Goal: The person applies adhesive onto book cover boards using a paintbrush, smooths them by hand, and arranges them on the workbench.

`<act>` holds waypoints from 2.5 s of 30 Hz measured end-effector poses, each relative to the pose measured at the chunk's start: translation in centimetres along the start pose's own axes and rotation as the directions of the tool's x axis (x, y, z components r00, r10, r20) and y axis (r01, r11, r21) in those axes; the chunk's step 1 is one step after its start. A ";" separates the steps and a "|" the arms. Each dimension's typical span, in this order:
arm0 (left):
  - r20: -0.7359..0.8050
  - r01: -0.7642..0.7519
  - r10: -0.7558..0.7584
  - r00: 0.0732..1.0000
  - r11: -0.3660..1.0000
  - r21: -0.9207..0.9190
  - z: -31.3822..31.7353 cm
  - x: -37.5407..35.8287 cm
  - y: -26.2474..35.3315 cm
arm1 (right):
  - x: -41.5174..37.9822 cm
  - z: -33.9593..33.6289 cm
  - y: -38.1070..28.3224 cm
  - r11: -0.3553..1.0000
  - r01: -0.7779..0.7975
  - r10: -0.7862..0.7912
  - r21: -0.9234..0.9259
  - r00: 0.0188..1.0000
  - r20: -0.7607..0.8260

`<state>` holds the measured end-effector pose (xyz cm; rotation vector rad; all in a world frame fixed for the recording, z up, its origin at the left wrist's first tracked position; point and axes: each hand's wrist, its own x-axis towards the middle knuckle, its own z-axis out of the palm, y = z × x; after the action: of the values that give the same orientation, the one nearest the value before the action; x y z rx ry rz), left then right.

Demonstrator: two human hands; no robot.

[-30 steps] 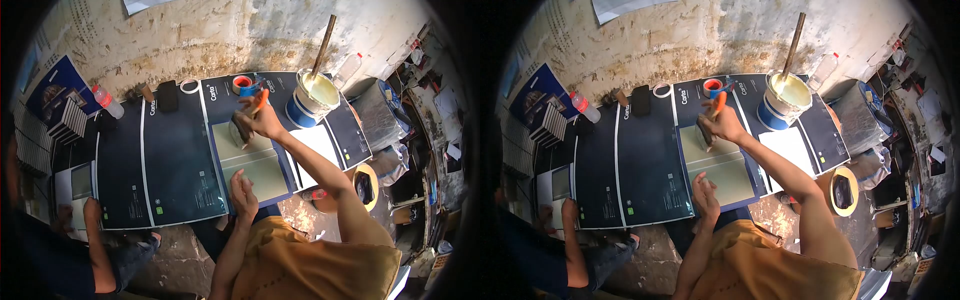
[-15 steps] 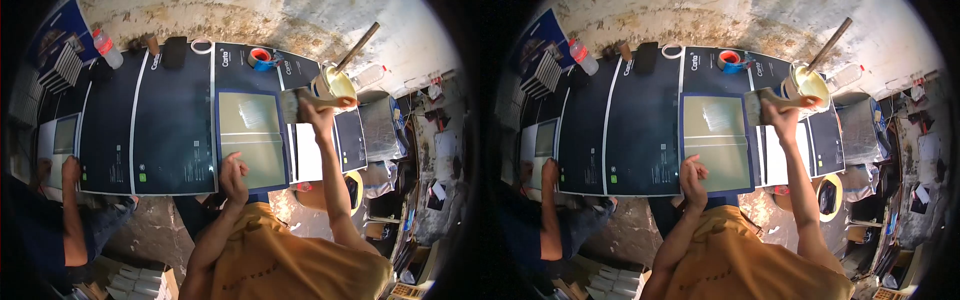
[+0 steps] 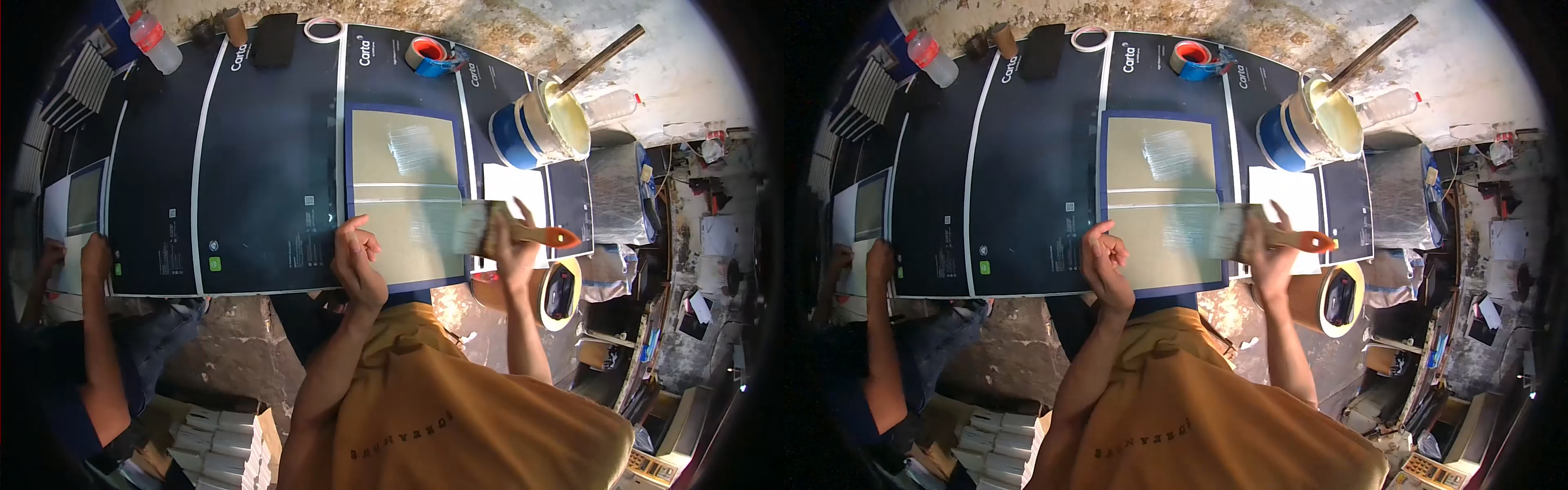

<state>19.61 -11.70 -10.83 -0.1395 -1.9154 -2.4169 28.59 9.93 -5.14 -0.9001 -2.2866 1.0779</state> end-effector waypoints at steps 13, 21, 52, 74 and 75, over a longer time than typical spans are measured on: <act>0.008 0.033 -0.033 0.999 0.999 -0.039 0.1 -0.2 -0.4 | -4.3 1.1 -0.1 0.996 0.055 -0.051 -0.073 0.997 0.056; 0.009 -0.004 0.004 1.000 1.000 -0.024 0.4 -0.1 -0.7 | -5.2 0.6 -6.0 0.985 -0.020 0.006 0.170 0.997 0.078; 0.011 0.075 -0.080 0.997 0.971 0.228 1.4 -0.7 0.4 | 17.2 7.9 -4.4 0.783 0.603 -0.595 0.150 0.657 0.463; 0.004 0.066 -0.069 0.998 0.965 0.254 1.8 -1.0 -0.3 | 16.8 4.1 -2.4 0.813 0.566 -0.555 0.134 0.687 0.468; 0.000 0.066 -0.068 0.998 0.967 0.246 1.7 -1.1 -0.5 | 18.3 3.9 -0.6 0.870 0.423 -0.493 0.254 0.771 0.404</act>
<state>20.73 -9.93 -11.04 -0.0747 -2.2369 -2.1945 13.39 20.90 -4.76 0.0141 -2.5523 1.3015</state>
